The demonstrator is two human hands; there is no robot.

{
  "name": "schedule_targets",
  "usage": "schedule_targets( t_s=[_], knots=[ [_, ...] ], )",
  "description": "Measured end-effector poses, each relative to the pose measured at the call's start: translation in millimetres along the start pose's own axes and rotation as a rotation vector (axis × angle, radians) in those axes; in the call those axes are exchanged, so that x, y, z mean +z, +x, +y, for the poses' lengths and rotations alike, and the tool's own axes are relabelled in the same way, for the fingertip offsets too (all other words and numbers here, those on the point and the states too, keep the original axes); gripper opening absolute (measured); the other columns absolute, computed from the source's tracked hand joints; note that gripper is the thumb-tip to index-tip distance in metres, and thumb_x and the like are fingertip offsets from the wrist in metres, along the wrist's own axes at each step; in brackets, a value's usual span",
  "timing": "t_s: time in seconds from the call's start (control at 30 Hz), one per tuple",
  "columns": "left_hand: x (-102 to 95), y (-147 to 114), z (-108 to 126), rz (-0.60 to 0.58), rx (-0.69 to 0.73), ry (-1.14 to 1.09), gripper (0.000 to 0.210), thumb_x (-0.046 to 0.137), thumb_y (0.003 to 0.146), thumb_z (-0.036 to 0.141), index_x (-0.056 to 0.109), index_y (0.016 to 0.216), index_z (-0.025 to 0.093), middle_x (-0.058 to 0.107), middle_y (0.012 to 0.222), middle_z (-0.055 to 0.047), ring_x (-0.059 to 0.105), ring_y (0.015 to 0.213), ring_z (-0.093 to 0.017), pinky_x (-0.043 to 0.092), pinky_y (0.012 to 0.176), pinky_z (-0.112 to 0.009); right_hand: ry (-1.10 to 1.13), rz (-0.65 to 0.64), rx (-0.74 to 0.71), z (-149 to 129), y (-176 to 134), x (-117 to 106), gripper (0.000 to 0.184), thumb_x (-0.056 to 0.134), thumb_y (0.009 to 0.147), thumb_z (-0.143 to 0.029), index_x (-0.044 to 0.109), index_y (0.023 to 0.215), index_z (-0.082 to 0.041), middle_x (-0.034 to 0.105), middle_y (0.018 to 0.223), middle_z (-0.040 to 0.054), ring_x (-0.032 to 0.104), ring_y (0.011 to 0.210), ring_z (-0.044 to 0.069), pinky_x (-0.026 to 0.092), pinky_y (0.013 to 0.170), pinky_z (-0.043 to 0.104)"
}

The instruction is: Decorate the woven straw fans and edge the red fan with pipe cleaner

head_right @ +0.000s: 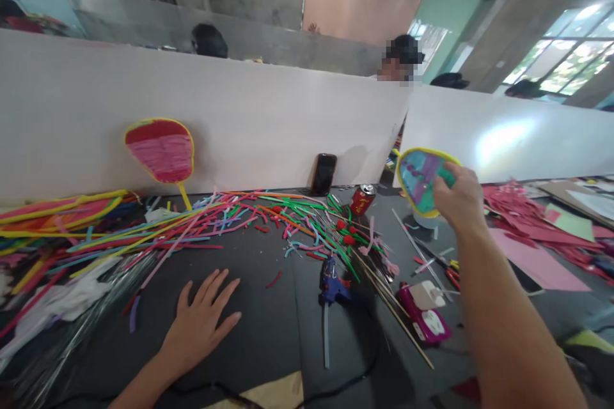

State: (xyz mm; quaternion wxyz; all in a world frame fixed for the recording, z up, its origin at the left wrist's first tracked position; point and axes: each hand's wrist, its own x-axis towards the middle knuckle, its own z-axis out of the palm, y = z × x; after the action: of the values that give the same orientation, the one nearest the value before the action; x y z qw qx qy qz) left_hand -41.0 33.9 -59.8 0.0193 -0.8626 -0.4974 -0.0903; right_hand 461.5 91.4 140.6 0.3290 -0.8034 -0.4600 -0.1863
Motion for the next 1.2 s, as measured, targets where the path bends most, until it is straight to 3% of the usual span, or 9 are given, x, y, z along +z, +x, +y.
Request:
schedule_targets(
  t_s=[0.2, 0.37, 0.43, 0.53, 0.67, 0.83, 0.93, 1.07, 1.2],
  knots=[
    [-22.9, 3.9, 1.3, -0.038, -0.075, -0.217, 0.056, 0.036, 0.09, 0.044, 0.031, 0.142, 0.023, 0.035, 0.146, -0.015, 0.035, 0.132, -0.027, 0.021, 0.105, -0.057, 0.469, -0.105, 0.041, -54.8, -44.5, -57.4, 0.042, 0.053, 0.071, -0.033, 0.067, 0.108, -0.018, 0.054, 0.064, 0.0016, 0.038, 0.047, 0.011, 0.034, 0.046, 0.027],
    [-82.8, 14.0, 11.5, 0.271, -0.118, -0.454, 0.061, 0.04, 0.09, 0.04, 0.022, 0.144, 0.018, 0.027, 0.149, -0.017, 0.021, 0.139, -0.025, 0.019, 0.11, -0.05, 0.793, -0.491, -0.117, -96.3, -86.7, -41.8, 0.029, 0.057, 0.074, -0.037, 0.07, 0.096, -0.022, 0.051, 0.058, 0.0, 0.037, 0.046, 0.012, 0.03, 0.041, 0.024],
    [-104.9, 20.2, 12.4, 0.3, -0.108, -0.592, 0.066, 0.045, 0.088, 0.041, 0.021, 0.144, 0.016, 0.026, 0.149, -0.017, 0.022, 0.139, -0.025, 0.02, 0.111, -0.048, 0.854, -0.673, -0.227, -115.3, -101.8, -28.2, 0.027, 0.057, 0.075, -0.037, 0.071, 0.092, -0.021, 0.055, 0.061, 0.0002, 0.041, 0.048, 0.011, 0.034, 0.043, 0.024],
    [-125.0, 31.3, 8.9, 0.078, -0.059, -0.928, 0.076, 0.058, 0.082, 0.041, 0.022, 0.144, 0.018, 0.035, 0.146, -0.016, 0.031, 0.135, -0.027, 0.025, 0.11, -0.046, 0.929, -0.892, -0.455, -145.8, -120.7, -9.3, 0.023, 0.054, 0.079, -0.031, 0.072, 0.088, -0.02, 0.066, 0.08, 0.0025, 0.054, 0.062, 0.013, 0.043, 0.056, 0.025],
    [-126.1, 43.3, 4.2, -0.32, 0.007, -1.431, 0.07, 0.068, 0.074, 0.039, 0.041, 0.135, 0.017, 0.053, 0.132, -0.015, 0.053, 0.117, -0.028, 0.045, 0.094, -0.038, 1.003, -1.055, -0.68, -182.6, -138.2, 7.1, 0.023, 0.05, 0.083, -0.025, 0.072, 0.085, -0.02, 0.068, 0.088, 0.0026, 0.061, 0.08, 0.016, 0.047, 0.072, 0.027],
    [-109.2, 44.5, 4.0, -0.431, -0.089, -1.564, 0.04, 0.065, 0.079, 0.039, 0.064, 0.109, 0.012, 0.071, 0.092, -0.008, 0.066, 0.076, -0.017, 0.052, 0.071, -0.027, 1.107, -1.127, -0.734, -209.3, -141.9, 18.2, 0.02, 0.052, 0.084, -0.028, 0.071, 0.087, -0.021, 0.068, 0.093, 0.0035, 0.062, 0.088, 0.017, 0.048, 0.08, 0.03],
    [-101.3, 43.7, -2.0, -0.366, -0.249, -1.701, 0.038, 0.066, 0.078, 0.038, 0.065, 0.104, 0.01, 0.072, 0.084, -0.008, 0.067, 0.069, -0.017, 0.054, 0.068, -0.028, 1.21, -1.02, -0.603, -207.5, -135.6, 28.4, 0.024, 0.06, 0.081, -0.033, 0.068, 0.102, -0.024, 0.058, 0.121, 0.0055, 0.055, 0.109, 0.02, 0.045, 0.089, 0.032],
    [-94.7, 47.2, -19.6, -0.185, -0.455, -1.905, 0.038, 0.07, 0.075, 0.033, 0.063, 0.105, 0.01, 0.073, 0.09, -0.013, 0.07, 0.078, -0.022, 0.055, 0.078, -0.037, 1.398, -0.834, -0.113, -192.5, -137.8, 48.5, 0.034, 0.064, 0.078, -0.043, 0.061, 0.107, -0.027, 0.059, 0.117, 0.0042, 0.054, 0.109, 0.019, 0.046, 0.09, 0.033],
    [-85.2, 54.1, -31.3, 0.006, -0.543, -2.046, 0.033, 0.066, 0.079, 0.025, 0.061, 0.109, 0.011, 0.073, 0.093, -0.013, 0.07, 0.084, -0.023, 0.054, 0.084, -0.04, 1.502, -1.004, 0.172, -187.2, -166.9, 64.7, 0.033, 0.064, 0.077, -0.049, 0.061, 0.102, -0.028, 0.062, 0.112, 0.003, 0.059, 0.099, 0.019, 0.05, 0.083, 0.034]
  ],
)
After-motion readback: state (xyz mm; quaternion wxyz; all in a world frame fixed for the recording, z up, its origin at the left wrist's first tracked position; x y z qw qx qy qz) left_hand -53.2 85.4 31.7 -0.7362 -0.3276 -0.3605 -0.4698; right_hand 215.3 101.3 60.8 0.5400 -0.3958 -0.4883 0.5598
